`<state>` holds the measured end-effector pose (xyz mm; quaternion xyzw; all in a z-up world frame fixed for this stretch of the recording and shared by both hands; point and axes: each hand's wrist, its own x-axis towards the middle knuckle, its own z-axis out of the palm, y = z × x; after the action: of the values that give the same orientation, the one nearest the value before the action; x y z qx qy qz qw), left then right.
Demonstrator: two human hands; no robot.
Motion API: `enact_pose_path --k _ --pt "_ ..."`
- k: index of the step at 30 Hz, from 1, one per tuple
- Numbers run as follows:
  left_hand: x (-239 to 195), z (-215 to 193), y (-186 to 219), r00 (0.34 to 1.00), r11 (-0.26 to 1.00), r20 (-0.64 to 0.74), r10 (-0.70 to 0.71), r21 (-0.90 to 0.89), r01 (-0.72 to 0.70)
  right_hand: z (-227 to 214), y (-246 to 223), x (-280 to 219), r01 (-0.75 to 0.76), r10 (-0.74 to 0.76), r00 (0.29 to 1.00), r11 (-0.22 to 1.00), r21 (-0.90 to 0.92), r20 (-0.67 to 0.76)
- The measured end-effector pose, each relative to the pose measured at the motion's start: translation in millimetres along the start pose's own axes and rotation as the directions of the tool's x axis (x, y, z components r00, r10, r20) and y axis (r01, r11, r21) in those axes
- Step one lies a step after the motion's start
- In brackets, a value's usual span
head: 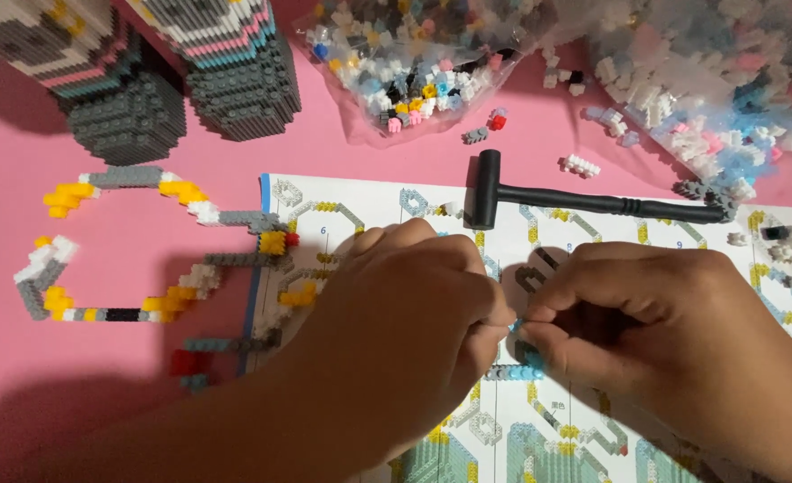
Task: Assembling a flat component of a toy robot using small interlocking plastic blocks while following printed instructions.
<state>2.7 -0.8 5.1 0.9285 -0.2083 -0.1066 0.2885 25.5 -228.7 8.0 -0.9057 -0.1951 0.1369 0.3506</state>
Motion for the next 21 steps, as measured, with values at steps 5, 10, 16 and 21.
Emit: enact_pose_path --k 5,10,16,21 --pt "-1.2 -1.0 -2.3 1.0 1.0 -0.018 0.019 -0.002 -0.019 -5.5 0.1 5.6 0.049 -0.051 0.998 0.997 0.062 0.029" --pt "-3.0 -17.2 -4.8 0.991 0.987 -0.083 0.105 -0.115 -0.114 -5.2 8.7 3.3 -0.115 0.112 0.993 0.968 0.224 0.022" --pt "-13.1 -67.7 3.7 0.922 0.966 -0.31 0.234 -0.037 -0.257 -0.5 -15.0 -6.1 0.141 -0.131 0.979 0.989 0.053 -0.157" --pt "-20.9 -77.4 -0.9 0.829 0.94 -0.442 0.341 0.181 -0.29 7.0 -1.1 -9.6 0.491 -0.504 0.861 0.799 -0.348 0.058"
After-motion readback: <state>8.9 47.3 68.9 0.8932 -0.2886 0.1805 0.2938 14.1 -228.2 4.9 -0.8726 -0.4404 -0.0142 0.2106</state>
